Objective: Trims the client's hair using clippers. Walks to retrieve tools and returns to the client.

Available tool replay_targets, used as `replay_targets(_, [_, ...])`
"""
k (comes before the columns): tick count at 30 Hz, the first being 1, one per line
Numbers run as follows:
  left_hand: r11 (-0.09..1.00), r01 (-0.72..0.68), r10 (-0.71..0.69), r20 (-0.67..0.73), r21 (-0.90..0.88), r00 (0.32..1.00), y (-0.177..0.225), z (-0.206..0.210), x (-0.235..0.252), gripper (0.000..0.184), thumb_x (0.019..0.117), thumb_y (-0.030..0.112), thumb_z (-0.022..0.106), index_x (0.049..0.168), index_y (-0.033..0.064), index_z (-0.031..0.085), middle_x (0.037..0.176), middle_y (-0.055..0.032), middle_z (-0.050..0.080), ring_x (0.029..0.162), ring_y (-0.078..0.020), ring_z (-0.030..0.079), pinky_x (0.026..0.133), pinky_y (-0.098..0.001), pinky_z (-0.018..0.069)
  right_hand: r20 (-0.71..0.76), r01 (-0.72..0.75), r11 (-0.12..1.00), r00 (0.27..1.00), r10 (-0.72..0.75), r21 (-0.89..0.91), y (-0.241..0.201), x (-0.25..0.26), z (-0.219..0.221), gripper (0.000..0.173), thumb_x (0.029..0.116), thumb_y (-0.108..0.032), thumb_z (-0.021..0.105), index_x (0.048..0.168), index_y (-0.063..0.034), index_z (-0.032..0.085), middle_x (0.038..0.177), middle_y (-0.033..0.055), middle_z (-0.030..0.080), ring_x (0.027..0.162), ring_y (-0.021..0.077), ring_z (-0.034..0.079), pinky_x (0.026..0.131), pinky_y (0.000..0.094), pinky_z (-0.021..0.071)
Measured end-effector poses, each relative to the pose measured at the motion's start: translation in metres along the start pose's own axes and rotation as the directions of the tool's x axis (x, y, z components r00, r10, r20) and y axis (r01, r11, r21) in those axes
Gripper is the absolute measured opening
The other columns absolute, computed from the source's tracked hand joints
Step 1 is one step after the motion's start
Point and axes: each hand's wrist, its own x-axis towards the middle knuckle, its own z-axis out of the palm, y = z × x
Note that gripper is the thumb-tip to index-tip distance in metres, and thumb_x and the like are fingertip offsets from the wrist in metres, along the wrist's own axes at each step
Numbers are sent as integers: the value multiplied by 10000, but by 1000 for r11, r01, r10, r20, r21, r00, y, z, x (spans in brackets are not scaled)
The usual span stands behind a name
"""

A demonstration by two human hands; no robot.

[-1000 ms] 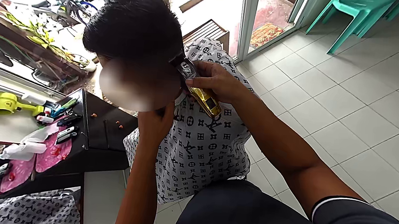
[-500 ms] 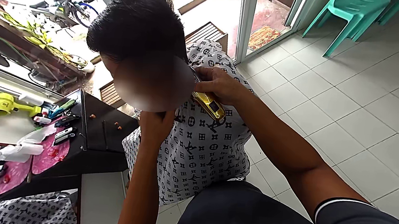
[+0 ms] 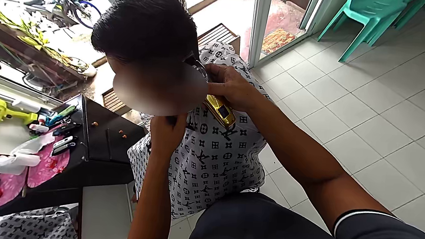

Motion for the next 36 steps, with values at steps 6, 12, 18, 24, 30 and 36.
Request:
replay_targets(6, [1000, 9, -9, 9, -12, 1000, -2, 0, -1, 402, 1065, 269, 539, 1432, 106, 550, 643, 22, 592, 501, -47, 548, 485, -228, 484, -3, 1, 1000, 1000, -1, -27, -3, -2, 4, 437, 920, -95, 698, 1301, 30, 524, 1033, 125, 689, 834, 199, 717, 730, 348, 638])
replay_targets(12, [998, 15, -15, -1, -60, 1000, -6, -1, -2, 400, 1067, 264, 539, 1440, 120, 552, 640, 25, 590, 499, -46, 546, 484, -226, 484, -12, -41, 990, 999, 40, -136, -1, -6, 5, 483, 889, -111, 726, 1314, 25, 542, 1073, 114, 696, 907, 170, 709, 817, 319, 616])
replay_targets(18, [997, 17, -17, 7, -78, 1000, -7, 1, -2, 402, 1068, 257, 544, 1435, 91, 544, 664, 26, 608, 526, -35, 566, 514, -214, 501, -30, 17, 989, 999, -22, -148, -2, -6, 19, 521, 888, -116, 739, 1342, 30, 527, 1137, 116, 683, 979, 157, 698, 865, 304, 602])
replay_targets(24, [998, 8, -8, 5, -60, 1000, -9, -2, -1, 403, 1076, 257, 518, 1440, 85, 548, 653, 16, 600, 525, -49, 568, 513, -231, 502, -47, -35, 994, 998, 31, -104, -3, -7, 27, 493, 898, -103, 726, 1326, 25, 518, 1088, 117, 686, 909, 174, 708, 807, 328, 621])
replay_targets(30, [998, -11, 10, -3, -64, 1000, -14, -3, 0, 394, 1078, 257, 509, 1425, 76, 551, 653, 16, 606, 527, -49, 574, 510, -233, 500, -71, -115, 991, 991, 110, -71, 2, -8, 31, 457, 897, -87, 732, 1296, 19, 535, 1027, 110, 690, 847, 173, 708, 753, 327, 624])
replay_targets(36, [996, -28, 28, -4, -89, 1000, -15, -1, 0, 375, 1076, 235, 504, 1407, 67, 555, 675, 19, 626, 544, -32, 589, 527, -217, 512, -75, -41, 999, 996, 38, -34, 3, -7, 37, 518, 901, -97, 723, 1352, 23, 498, 1096, 128, 682, 907, 198, 711, 794, 355, 628])
